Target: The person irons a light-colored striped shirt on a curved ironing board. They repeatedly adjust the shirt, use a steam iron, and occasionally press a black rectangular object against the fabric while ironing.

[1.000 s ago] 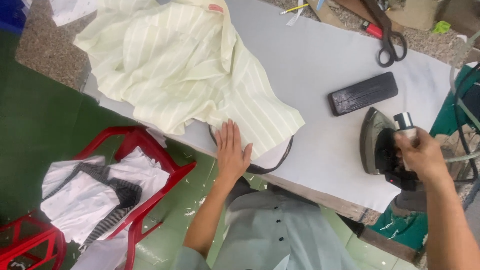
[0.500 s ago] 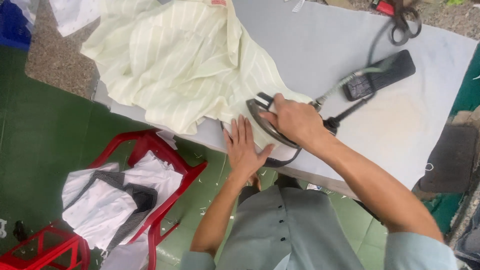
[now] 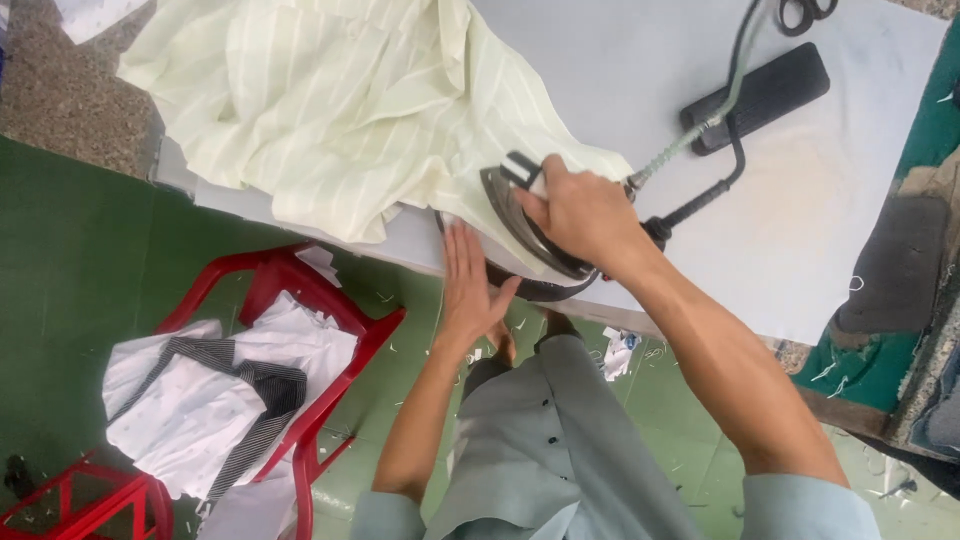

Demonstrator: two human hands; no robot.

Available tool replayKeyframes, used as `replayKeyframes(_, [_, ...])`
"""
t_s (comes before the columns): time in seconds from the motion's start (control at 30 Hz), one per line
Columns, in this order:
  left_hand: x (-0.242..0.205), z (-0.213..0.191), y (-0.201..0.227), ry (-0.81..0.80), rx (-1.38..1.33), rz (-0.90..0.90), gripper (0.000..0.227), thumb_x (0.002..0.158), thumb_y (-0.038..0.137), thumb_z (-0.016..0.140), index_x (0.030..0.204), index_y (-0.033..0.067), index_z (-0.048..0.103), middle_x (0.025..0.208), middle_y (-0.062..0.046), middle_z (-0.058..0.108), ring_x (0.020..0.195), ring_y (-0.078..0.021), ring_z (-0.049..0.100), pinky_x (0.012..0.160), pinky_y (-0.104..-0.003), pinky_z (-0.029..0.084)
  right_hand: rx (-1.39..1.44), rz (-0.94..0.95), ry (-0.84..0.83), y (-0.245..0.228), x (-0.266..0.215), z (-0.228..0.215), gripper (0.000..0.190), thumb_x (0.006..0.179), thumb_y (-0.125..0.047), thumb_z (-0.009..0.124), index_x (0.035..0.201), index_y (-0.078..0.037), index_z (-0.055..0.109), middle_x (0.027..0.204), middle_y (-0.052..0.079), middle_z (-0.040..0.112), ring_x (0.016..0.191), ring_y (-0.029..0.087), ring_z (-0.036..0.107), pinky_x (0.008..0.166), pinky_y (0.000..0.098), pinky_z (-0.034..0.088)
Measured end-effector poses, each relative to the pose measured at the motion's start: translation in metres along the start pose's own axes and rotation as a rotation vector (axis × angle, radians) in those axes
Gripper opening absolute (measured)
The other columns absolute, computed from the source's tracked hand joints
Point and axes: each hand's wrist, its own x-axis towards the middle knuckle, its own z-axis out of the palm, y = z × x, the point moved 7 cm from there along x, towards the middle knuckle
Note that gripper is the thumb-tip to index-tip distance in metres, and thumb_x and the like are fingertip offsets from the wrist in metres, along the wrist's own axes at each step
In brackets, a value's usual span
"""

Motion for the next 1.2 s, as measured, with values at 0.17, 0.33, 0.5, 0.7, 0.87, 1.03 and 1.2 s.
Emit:
replayKeyframes(0.17, [-0.053,-0.015,-0.063,0.148,-0.188,-0.2,0.092,0.097,0.028,0.051,0.161,-0.002,-0.008,0.168,-0.028,-0.006,0.155,-0.0413,-0.008,0.126,-0.057,0.003,-0.168,-0.088,-0.269,-0.015,-0.052,0.033,0.049,0.104,-0.052,0.039,0.116,-0.006,0.052,0.091,0.025,0.075,0.091,0.044,0.076,0.077,0.0534,0.06])
replayKeyframes(0.33, [-0.065,-0.032,-0.062,0.277,-0.142,-0.201,0.092,0.094,0.021,0.05,0.16,-0.0056,-0.008,0.169,-0.029,-0.008,0.155,-0.0443,-0.011,0.125,-0.058,0.004,-0.253,-0.19,-0.084,-0.027,-0.059,0.03,0.043,0.106,-0.047,0.045,0.111,-0.007,0.059,0.078,0.018,0.072,0.072,0.036,0.077,0.064,0.0444,0.062])
replayKeyframes(0.5, [-0.022,-0.018,-0.001,0.327,-0.029,-0.118,0.097,0.093,0.035,0.049,0.159,-0.0076,-0.008,0.167,-0.034,-0.005,0.154,-0.0503,-0.007,0.124,-0.062,0.002,-0.198,-0.212,0.055,-0.018,-0.02,0.015,0.046,0.106,-0.049,0.047,0.106,-0.004,0.058,0.079,0.023,0.071,0.073,0.042,0.076,0.065,0.0525,0.06])
replayKeyframes(0.7, [0.036,0.011,0.082,0.274,0.229,0.023,0.091,0.098,0.057,0.051,0.158,-0.0076,0.026,0.165,-0.031,0.022,0.156,-0.0443,0.017,0.125,-0.059,0.005,-0.165,-0.053,0.158,0.037,0.014,-0.013,0.049,0.11,-0.054,0.044,0.108,-0.006,0.053,0.076,0.021,0.069,0.077,0.042,0.075,0.069,0.0501,0.061])
replayKeyframes(0.87, [0.048,0.025,0.08,0.205,0.299,0.036,0.092,0.095,0.061,0.055,0.156,-0.0045,0.034,0.163,-0.027,0.032,0.155,-0.0393,0.024,0.125,-0.059,0.004,-0.052,0.134,0.073,0.111,-0.003,-0.01,0.06,0.107,-0.06,0.042,0.119,-0.003,0.053,0.086,0.029,0.071,0.088,0.049,0.074,0.077,0.057,0.059])
replayKeyframes(1.03, [0.037,0.03,0.068,0.207,0.233,0.095,0.088,0.097,0.057,0.051,0.156,-0.0046,0.032,0.162,-0.03,0.03,0.153,-0.045,0.023,0.124,-0.062,0.007,0.076,0.317,0.104,0.197,-0.037,0.001,0.068,0.106,-0.061,0.046,0.129,0.002,0.054,0.094,0.035,0.072,0.094,0.052,0.072,0.08,0.0587,0.057])
replayKeyframes(1.2, [0.01,0.002,0.011,0.349,0.009,0.123,0.081,0.1,0.053,0.046,0.157,-0.002,0.031,0.165,-0.029,0.022,0.154,-0.0466,0.016,0.124,-0.06,0.01,0.154,0.485,0.177,0.257,-0.058,0.023,0.071,0.107,-0.063,0.05,0.135,0.002,0.055,0.101,0.036,0.072,0.098,0.051,0.072,0.082,0.0575,0.057])
